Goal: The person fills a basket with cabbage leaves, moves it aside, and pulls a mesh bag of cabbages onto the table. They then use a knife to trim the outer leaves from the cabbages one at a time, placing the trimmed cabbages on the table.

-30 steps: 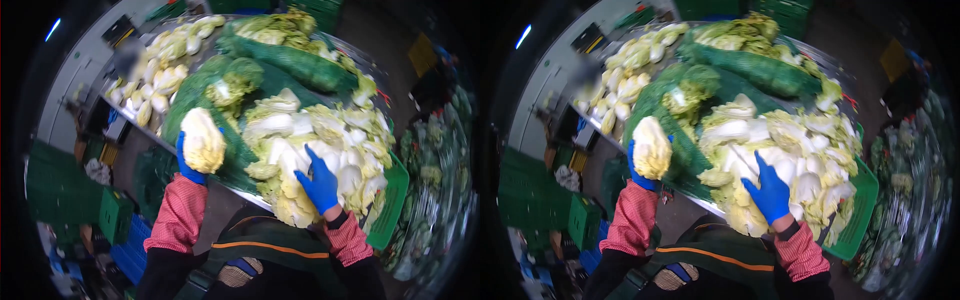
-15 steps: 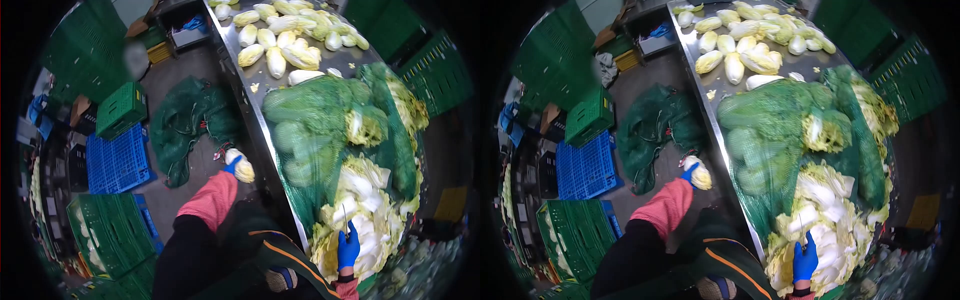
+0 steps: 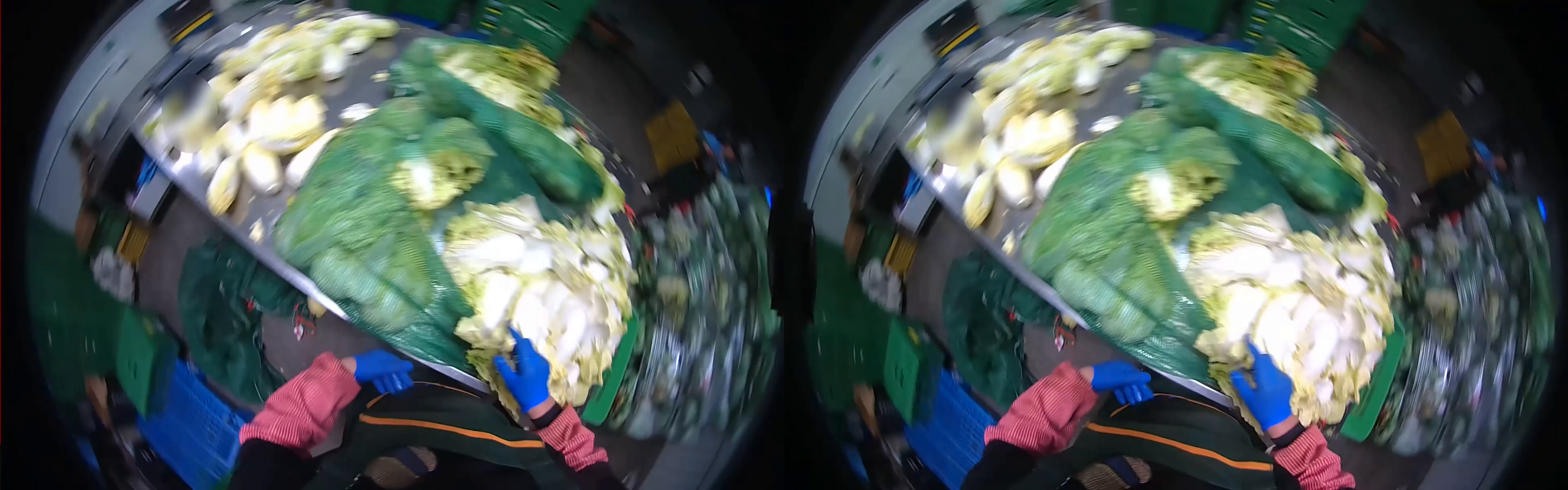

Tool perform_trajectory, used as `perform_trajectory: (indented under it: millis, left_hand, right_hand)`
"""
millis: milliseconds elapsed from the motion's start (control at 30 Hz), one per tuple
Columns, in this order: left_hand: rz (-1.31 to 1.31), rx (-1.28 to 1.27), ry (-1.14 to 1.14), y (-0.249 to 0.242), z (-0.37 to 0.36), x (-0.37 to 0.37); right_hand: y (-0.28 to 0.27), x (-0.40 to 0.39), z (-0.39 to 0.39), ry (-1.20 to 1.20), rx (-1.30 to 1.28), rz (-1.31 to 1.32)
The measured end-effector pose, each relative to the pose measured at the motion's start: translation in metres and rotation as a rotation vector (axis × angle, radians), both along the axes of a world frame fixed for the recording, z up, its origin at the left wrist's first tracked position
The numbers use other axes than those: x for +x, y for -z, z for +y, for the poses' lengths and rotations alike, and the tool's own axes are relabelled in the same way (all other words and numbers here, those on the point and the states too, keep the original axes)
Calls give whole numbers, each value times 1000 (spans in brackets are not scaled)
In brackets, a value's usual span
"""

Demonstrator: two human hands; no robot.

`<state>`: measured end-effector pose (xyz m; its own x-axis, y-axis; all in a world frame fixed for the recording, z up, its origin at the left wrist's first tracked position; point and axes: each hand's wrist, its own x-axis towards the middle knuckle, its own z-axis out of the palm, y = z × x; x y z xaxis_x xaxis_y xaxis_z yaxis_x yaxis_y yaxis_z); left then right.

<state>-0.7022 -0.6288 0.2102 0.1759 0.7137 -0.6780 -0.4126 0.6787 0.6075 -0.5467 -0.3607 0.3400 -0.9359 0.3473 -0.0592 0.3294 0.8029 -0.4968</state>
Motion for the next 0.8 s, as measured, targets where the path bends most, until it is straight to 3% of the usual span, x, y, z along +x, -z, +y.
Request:
perform_trajectory:
  millis: [33, 67, 133, 200, 267, 333, 400, 467, 533, 600, 667, 733, 767, 800]
  left_hand:
    - [-49, 87, -56, -35, 13, -6]
    - [-24, 213, -205, -53, 28, -12]
    - [8, 474, -503, -77, 68, -28]
    - [530, 478, -664, -87, 126, -47]
    - [1081, 578, -701, -55, 182, -83]
    - [1357, 339, -572, -26, 219, -115]
    - [1356, 39, -439, 31, 243, -135]
    - [1553, -17, -297, 43, 262, -117]
    - [1485, -32, -210, 26, 284, -76]
    - [1446, 46, -200, 32, 305, -50]
    - [1328, 114, -298, 58, 321, -45]
    - [1130, 171, -419, 55, 342, -27]
    - [1047, 418, -400, 82, 351, -33]
    - [870, 386, -431, 94, 367, -27]
  right_hand:
    - [13, 12, -1, -68, -29, -25]
    - [16, 16, -8, -161, 89, -36]
    - [30, 27, -19, -174, 28, -177]
    - [35, 26, -24, -141, 7, -312]
    - [63, 37, -21, -101, -21, -244]
    - [69, 42, -19, -71, -47, -207]
    - [61, 43, -13, -50, -77, -204]
    - [94, 53, -10, 51, -187, -110]
    - [157, 64, -15, 70, -3, 146]
    - [138, 70, 3, 147, -659, 9]
    - [95, 74, 31, 513, -1422, -119]
    - [128, 79, 28, 416, -1033, 609]
    - [141, 87, 34, 356, -1126, 525]
    - [153, 96, 40, 299, -1211, 434]
